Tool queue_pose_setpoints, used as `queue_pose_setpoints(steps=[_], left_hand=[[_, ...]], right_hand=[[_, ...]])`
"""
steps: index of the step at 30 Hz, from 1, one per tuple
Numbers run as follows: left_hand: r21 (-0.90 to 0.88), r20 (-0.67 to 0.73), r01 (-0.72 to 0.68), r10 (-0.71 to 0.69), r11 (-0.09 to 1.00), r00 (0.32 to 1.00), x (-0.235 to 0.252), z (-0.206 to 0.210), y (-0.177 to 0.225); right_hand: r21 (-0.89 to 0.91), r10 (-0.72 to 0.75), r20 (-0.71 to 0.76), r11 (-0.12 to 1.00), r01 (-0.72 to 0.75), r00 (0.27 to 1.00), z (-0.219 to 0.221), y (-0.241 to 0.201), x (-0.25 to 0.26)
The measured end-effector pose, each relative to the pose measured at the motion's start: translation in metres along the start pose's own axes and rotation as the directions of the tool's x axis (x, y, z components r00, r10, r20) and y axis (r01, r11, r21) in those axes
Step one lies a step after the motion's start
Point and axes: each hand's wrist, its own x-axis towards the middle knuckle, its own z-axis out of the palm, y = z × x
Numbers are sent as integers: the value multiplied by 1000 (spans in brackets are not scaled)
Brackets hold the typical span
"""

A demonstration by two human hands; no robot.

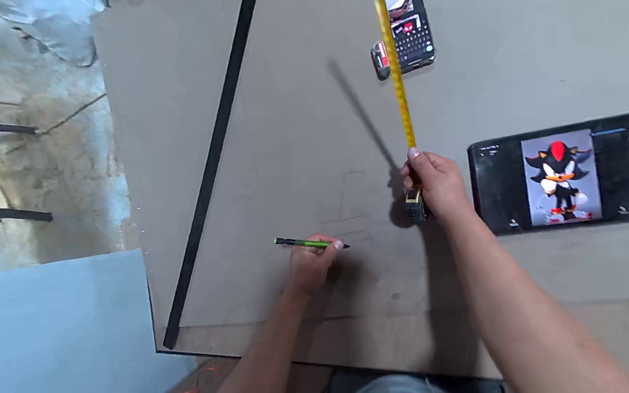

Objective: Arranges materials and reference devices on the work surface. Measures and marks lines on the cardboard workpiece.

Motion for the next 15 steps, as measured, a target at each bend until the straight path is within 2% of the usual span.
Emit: queue_pose_setpoints(steps=[4,6,8,10,12,14,15], left_hand=[[-48,95,-37,42,998,995,23,-2,2],[-25,202,-59,63,998,977,45,-6,3],[9,349,-116,105,993,931,76,-8,8],[18,528,-219,177,976,830,110,-8,15],[1,687,-310,224,951,691,146,3,28],[-66,787,-361,271,930,554,176,17,38],[-106,812,-372,296,922,503,184,24,41]], right_hand=[[342,-276,-113,891,298,955,14,15,43],[435,-318,-208,817,378,925,12,15,58],[439,-339,-287,785,437,896,10,11,68],[342,-373,-375,795,501,849,12,8,76],[204,-427,-469,799,566,773,11,6,79],[92,-481,-518,790,606,707,4,4,84],[74,-482,-527,795,602,700,1,5,84]])
